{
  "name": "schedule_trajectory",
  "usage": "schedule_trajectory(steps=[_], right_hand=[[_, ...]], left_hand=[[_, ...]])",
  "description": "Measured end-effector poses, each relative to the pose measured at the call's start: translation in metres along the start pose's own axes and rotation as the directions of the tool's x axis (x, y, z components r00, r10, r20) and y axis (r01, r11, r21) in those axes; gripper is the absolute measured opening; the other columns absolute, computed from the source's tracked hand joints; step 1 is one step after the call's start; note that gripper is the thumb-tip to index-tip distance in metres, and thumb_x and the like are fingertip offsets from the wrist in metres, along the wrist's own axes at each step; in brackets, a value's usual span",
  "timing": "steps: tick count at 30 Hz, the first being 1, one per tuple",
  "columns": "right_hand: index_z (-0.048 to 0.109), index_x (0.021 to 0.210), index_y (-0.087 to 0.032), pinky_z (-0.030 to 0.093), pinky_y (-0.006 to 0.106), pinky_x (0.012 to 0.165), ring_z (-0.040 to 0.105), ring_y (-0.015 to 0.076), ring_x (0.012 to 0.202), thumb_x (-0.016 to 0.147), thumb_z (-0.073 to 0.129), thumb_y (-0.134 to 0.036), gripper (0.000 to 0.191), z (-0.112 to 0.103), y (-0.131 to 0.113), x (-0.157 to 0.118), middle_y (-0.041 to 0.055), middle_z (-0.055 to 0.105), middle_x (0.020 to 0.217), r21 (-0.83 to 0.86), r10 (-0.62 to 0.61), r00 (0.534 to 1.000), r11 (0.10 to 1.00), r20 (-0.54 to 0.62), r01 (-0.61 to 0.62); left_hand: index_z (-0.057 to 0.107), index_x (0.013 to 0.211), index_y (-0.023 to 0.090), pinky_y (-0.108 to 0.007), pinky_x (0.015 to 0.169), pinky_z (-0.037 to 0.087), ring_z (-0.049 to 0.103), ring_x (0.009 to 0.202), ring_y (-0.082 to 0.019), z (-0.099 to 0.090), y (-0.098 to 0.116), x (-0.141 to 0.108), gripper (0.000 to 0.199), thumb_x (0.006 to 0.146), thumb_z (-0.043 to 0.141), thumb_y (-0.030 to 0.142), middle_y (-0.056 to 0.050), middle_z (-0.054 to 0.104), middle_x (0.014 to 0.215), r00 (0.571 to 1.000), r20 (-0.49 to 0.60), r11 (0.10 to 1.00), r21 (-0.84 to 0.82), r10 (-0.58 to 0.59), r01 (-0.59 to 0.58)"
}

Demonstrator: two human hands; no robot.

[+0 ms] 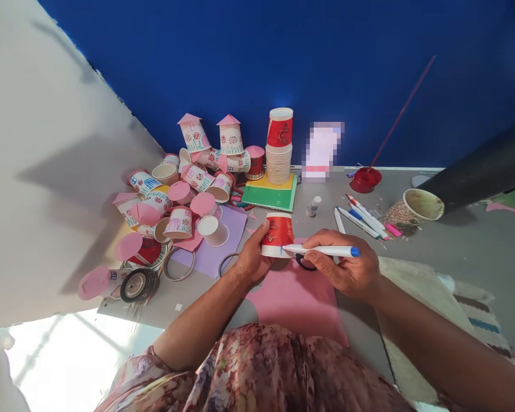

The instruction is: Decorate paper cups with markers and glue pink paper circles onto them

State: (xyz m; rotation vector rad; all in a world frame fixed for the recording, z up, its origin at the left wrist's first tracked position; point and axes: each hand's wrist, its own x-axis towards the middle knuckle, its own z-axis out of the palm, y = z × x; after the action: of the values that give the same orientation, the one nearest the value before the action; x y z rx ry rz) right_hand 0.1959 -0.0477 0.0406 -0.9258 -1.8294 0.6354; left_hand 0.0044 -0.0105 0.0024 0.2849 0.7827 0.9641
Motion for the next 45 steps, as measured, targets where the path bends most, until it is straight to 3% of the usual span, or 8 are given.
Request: schedule_trajectory(steps=[8, 20, 25, 31, 37, 45], right_hand=[[0.074, 0.096, -0.021, 0.054, 0.026, 0.053, 0.071, 0.0159, 0.058, 0.098, 0.064, -0.029, 0.013, -0.0004, -0.0011, 0.0003, 0.0058, 0.079, 0.083, -0.026, 0.034, 0.999, 0.999, -0.024, -0.035], [0.072, 0.095, -0.023, 0.051, 0.027, 0.055, 0.067, 0.0151, 0.057, 0.095, 0.064, -0.024, 0.008, -0.0023, 0.0004, 0.0009, 0.0032, 0.079, 0.079, -0.030, -0.102, 0.995, 0.994, 0.018, 0.103], [0.074, 0.094, -0.023, 0.054, 0.028, 0.057, 0.070, 0.0169, 0.060, 0.095, 0.065, -0.025, 0.009, -0.0024, -0.0020, 0.0020, 0.0046, 0.079, 0.078, -0.030, -0.052, 0.999, 0.998, -0.002, 0.052], [0.075, 0.096, -0.022, 0.055, 0.027, 0.054, 0.073, 0.0175, 0.060, 0.095, 0.067, -0.026, 0.010, 0.0000, -0.0004, 0.0009, 0.0060, 0.080, 0.082, 0.009, -0.030, 0.998, 0.999, -0.054, 0.031], [0.076, 0.095, -0.021, 0.051, 0.026, 0.050, 0.067, 0.0145, 0.052, 0.095, 0.067, -0.025, 0.010, -0.0009, -0.0011, 0.0012, 0.0056, 0.080, 0.082, -0.064, -0.035, 0.996, 0.997, -0.082, 0.030], [0.073, 0.096, -0.020, 0.055, 0.027, 0.060, 0.073, 0.0174, 0.065, 0.095, 0.064, -0.019, 0.008, -0.0016, -0.0019, 0.0034, 0.0056, 0.079, 0.079, -0.046, -0.179, 0.984, 0.983, -0.023, 0.178]], left_hand=[[0.073, 0.098, 0.011, -0.030, 0.084, 0.058, 0.076, 0.082, -0.021, -0.0025, -0.0030, 0.0027, 0.027, 0.098, 0.065, 0.037, -0.010, 0.079, 0.090, 1.000, 0.005, 1.000, 0.002, 0.018, -0.018], [0.072, 0.104, 0.007, -0.038, 0.092, 0.060, 0.078, 0.089, -0.026, 0.0012, 0.0008, -0.0011, 0.039, 0.099, 0.061, 0.044, -0.015, 0.079, 0.093, 1.000, 0.009, 0.999, 0.038, -0.005, 0.005], [0.073, 0.104, 0.006, -0.038, 0.093, 0.060, 0.078, 0.091, -0.028, 0.0022, -0.0003, -0.0003, 0.040, 0.101, 0.057, 0.042, -0.017, 0.080, 0.095, 1.000, 0.029, 0.999, 0.049, 0.007, -0.008], [0.074, 0.102, 0.009, -0.033, 0.088, 0.060, 0.078, 0.083, -0.022, 0.0023, -0.0016, -0.0001, 0.033, 0.103, 0.055, 0.035, -0.012, 0.081, 0.094, 1.000, -0.004, 1.000, 0.025, 0.017, -0.017], [0.074, 0.104, 0.007, -0.039, 0.094, 0.059, 0.078, 0.094, -0.029, 0.0024, -0.0020, 0.0010, 0.036, 0.102, 0.054, 0.037, -0.016, 0.080, 0.096, 1.000, 0.016, 0.999, 0.047, 0.002, -0.003], [0.074, 0.102, 0.006, -0.038, 0.090, 0.060, 0.078, 0.089, -0.028, 0.0017, -0.0021, 0.0001, 0.040, 0.101, 0.053, 0.040, -0.017, 0.080, 0.091, 0.998, 0.055, 0.998, 0.068, 0.009, -0.013]])
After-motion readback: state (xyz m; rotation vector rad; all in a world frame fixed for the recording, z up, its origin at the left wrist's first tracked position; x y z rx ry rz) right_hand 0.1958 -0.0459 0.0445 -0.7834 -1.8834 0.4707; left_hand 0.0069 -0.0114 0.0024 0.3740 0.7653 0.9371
